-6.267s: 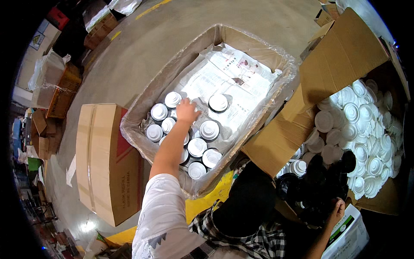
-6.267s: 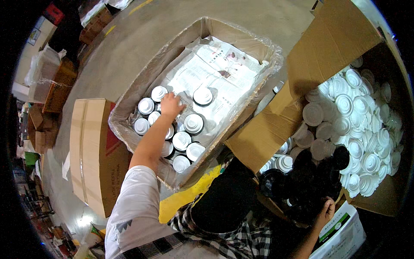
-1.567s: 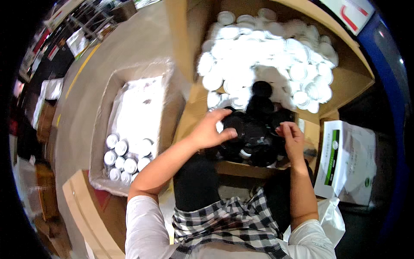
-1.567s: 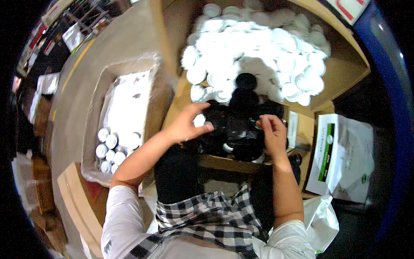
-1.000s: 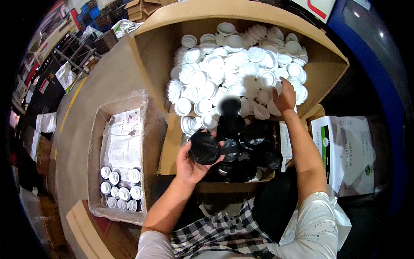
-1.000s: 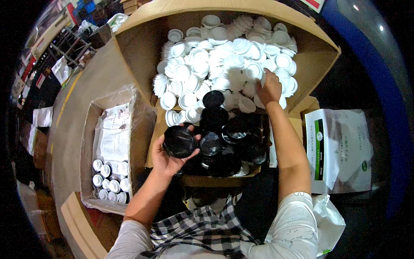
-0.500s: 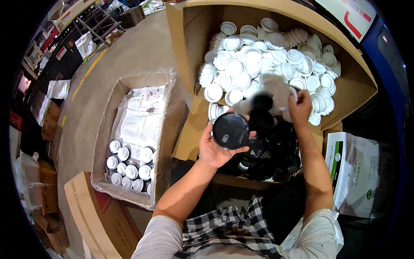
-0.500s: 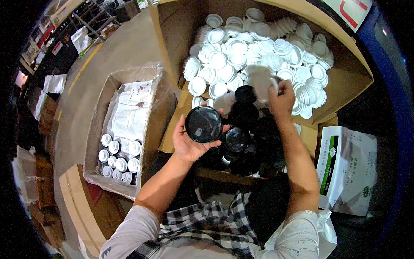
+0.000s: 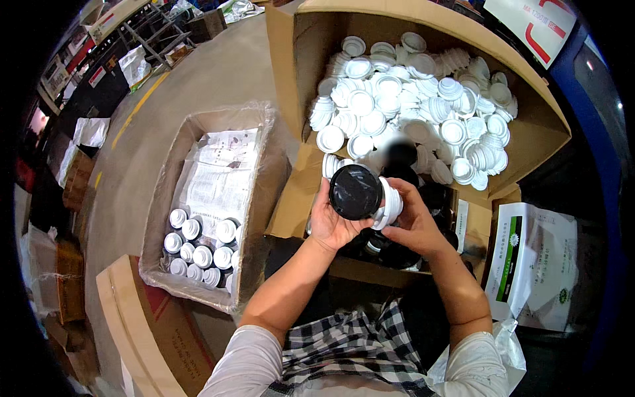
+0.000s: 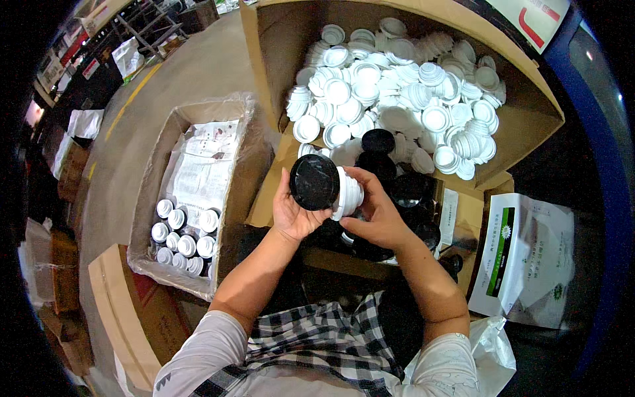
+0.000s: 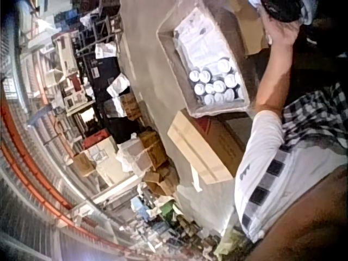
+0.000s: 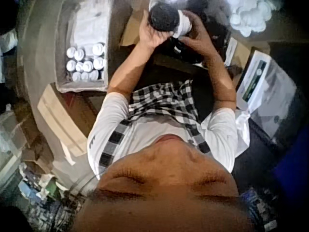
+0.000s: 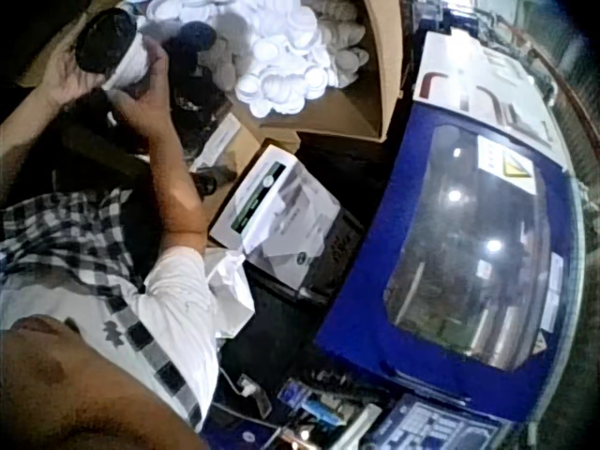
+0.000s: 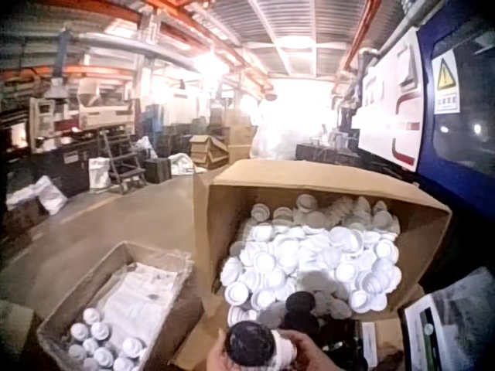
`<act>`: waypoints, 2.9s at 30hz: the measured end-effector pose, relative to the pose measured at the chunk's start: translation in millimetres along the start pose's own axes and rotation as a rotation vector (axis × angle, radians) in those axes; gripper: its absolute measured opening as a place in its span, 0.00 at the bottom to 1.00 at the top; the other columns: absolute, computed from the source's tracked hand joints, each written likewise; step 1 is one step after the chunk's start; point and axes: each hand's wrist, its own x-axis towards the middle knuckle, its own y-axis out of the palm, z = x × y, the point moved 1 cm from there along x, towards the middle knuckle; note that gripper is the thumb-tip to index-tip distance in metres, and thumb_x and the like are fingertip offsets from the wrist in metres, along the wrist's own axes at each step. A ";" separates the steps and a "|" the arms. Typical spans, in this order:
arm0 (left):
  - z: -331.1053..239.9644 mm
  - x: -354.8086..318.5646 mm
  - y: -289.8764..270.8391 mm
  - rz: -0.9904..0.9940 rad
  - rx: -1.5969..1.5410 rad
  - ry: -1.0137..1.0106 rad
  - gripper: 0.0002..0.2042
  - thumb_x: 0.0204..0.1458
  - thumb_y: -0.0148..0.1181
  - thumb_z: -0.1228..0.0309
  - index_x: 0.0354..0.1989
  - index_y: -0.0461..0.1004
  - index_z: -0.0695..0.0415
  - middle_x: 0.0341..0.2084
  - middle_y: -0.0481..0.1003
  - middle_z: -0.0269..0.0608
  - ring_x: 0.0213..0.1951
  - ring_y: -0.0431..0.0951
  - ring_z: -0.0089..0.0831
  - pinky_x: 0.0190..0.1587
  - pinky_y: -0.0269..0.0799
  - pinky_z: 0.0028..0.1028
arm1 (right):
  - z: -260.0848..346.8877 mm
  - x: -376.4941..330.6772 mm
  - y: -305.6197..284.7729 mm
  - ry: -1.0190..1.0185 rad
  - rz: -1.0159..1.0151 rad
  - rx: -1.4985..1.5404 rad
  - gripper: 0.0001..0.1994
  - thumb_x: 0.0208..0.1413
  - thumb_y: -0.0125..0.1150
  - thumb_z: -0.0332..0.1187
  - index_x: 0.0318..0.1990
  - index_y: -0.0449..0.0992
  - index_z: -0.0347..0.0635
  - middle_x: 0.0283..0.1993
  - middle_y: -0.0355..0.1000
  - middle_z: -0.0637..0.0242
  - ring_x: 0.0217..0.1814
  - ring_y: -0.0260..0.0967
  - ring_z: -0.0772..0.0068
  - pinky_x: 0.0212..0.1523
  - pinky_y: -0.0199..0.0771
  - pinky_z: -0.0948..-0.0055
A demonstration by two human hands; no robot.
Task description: The person sits on the floor and repeatedly picks up black containers and white lids, placing the lids onto the containers. The person then places the assembled containers into a nearby box.
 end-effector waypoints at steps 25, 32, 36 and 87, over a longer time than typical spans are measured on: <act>12.6 6.7 -0.5 -0.121 0.426 -0.212 0.25 0.58 0.34 0.55 0.58 0.53 0.61 0.50 0.65 0.50 0.50 0.68 0.42 0.47 0.69 0.40 | 21.0 -5.9 -8.3 -0.400 -0.128 -1.256 0.31 0.30 0.70 0.38 0.48 0.68 0.44 0.45 0.66 0.61 0.43 0.65 0.59 0.39 0.69 0.67; 10.6 5.9 -2.4 -0.146 0.460 -0.214 0.24 0.58 0.34 0.56 0.57 0.55 0.60 0.49 0.66 0.50 0.49 0.69 0.40 0.46 0.70 0.40 | 18.5 -5.1 -6.0 -0.389 -0.147 -1.264 0.31 0.29 0.70 0.37 0.47 0.69 0.43 0.45 0.66 0.61 0.42 0.65 0.60 0.39 0.69 0.67; 9.5 5.8 -6.4 -0.126 0.476 -0.216 0.24 0.58 0.33 0.57 0.57 0.55 0.60 0.50 0.66 0.50 0.50 0.69 0.41 0.47 0.70 0.40 | 17.6 -4.7 -5.2 -0.390 -0.144 -1.266 0.31 0.29 0.70 0.38 0.47 0.68 0.43 0.45 0.66 0.61 0.42 0.65 0.60 0.38 0.69 0.67; 27.4 12.8 -5.0 -0.386 1.473 0.435 0.14 0.54 0.51 0.67 0.45 0.61 0.62 0.37 0.66 0.40 0.41 0.65 0.28 0.47 0.60 0.25 | -67.6 37.2 -11.8 0.092 -0.740 0.133 0.23 0.60 0.38 0.50 0.38 0.68 0.34 0.35 0.67 0.63 0.35 0.67 0.70 0.38 0.68 0.74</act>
